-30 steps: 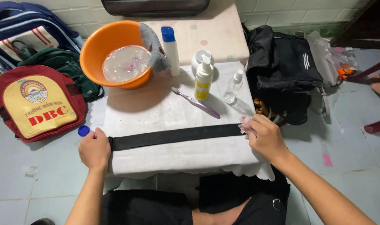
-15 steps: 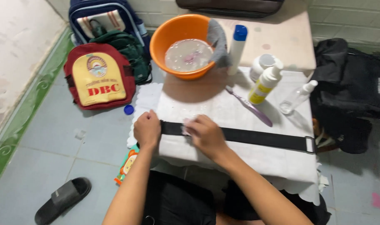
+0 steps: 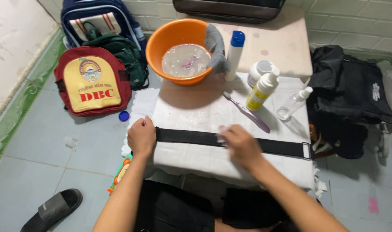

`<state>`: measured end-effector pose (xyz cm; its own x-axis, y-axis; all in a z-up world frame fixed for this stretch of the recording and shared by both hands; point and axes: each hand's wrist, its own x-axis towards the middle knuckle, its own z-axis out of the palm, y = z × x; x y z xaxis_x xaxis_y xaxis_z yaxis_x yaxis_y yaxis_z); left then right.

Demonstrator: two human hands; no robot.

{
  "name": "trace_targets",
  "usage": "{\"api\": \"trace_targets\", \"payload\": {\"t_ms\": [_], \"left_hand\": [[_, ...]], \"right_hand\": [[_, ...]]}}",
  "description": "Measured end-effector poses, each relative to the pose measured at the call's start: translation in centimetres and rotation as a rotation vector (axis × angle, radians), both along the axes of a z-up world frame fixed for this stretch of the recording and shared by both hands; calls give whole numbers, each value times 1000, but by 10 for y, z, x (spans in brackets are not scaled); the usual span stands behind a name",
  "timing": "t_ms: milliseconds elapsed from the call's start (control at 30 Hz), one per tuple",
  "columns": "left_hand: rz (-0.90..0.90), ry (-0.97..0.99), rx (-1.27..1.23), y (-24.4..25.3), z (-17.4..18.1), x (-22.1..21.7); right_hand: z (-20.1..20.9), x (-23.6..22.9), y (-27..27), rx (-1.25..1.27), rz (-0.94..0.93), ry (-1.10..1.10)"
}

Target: Cleaning a black leather strap using a toothbrush and cleaning solution from a bowl.

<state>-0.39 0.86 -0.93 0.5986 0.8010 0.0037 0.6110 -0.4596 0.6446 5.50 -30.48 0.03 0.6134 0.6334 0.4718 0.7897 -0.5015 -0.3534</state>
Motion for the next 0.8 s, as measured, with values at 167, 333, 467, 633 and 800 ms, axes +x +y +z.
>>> {"api": "trace_targets", "payload": {"t_ms": [167, 333, 467, 633, 800], "left_hand": [[-12, 8, 29, 2, -9, 6], [-50, 16, 73, -4, 4, -1], [-19, 25, 47, -2, 1, 2], [14, 22, 16, -2, 4, 1], [-3, 17, 46, -3, 3, 4]], "right_hand": [[8, 6, -133, -174, -165, -223], [43, -14, -164, -257, -329, -255], [-1, -2, -159, -267, -351, -283], [9, -25, -25, 59, -172, -82], [10, -22, 108, 163, 49, 178]]}}
